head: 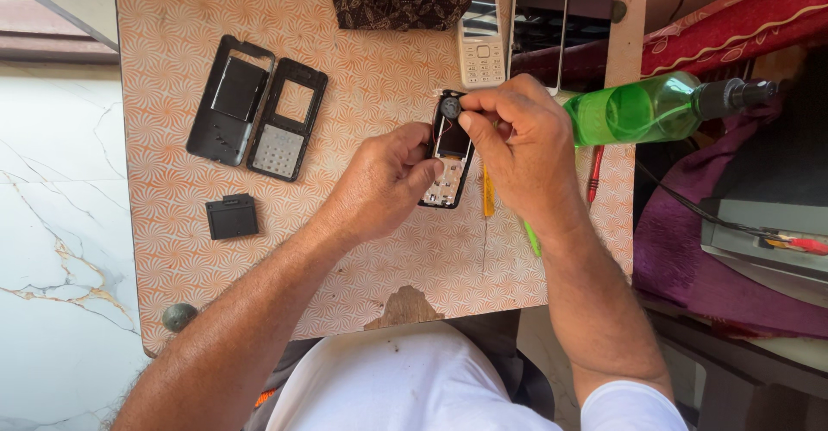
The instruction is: The person cleans a mobile phone battery with a toothbrush, then places it into the phone chassis. They connect the battery ribbon cable and adjust internal components, including the speaker and keypad area, while holding the device.
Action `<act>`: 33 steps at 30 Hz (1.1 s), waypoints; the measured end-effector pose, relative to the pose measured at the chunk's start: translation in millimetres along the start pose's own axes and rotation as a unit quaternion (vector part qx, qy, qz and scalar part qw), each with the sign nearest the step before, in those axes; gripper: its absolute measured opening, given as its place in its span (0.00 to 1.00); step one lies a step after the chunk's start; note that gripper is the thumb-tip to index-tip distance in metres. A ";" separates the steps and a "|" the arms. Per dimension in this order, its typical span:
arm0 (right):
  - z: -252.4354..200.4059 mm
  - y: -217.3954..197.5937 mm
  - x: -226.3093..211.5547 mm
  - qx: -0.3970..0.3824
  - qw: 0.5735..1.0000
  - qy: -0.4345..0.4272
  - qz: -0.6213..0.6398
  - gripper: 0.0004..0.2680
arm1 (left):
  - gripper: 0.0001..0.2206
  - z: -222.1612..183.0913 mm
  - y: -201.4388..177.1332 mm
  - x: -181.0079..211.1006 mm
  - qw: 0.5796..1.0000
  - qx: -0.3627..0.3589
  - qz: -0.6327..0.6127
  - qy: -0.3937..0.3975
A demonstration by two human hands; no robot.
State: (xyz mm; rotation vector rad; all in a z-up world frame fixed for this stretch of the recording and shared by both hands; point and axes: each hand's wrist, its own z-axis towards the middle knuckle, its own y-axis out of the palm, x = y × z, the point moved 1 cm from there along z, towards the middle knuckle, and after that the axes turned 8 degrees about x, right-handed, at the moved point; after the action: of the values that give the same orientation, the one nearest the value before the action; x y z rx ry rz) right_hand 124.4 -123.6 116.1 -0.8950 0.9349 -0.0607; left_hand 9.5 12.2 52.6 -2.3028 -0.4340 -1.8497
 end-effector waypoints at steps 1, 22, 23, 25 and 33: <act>0.3 0.2 0.2 0.004 1.000 -0.005 -0.004 0.05 | 0.07 0.7 0.0 -1.0 1.000 -0.001 -0.014 0.001; 0.8 -8.9 -5.0 -0.045 0.998 -0.021 -0.046 0.15 | 0.07 1.2 -0.4 2.1 1.000 0.012 0.019 0.009; 1.2 -8.8 -5.2 -0.044 0.998 -0.024 -0.038 0.14 | 0.07 1.0 -0.4 1.8 1.000 0.012 0.021 0.010; 0.5 -7.8 -5.8 -0.038 0.999 -0.019 -0.034 0.13 | 0.07 1.0 -0.6 0.6 1.000 0.012 0.022 0.012; 1.2 -2.5 -12.4 -0.025 0.999 -0.039 -0.001 0.10 | 0.10 3.2 -0.5 -3.7 1.000 0.007 0.000 0.023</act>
State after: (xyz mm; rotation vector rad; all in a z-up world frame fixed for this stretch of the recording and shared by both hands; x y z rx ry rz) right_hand 118.3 -119.4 126.5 -0.9370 0.8663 -0.0039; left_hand 11.7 13.2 48.2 -2.2472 -0.4384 -1.8881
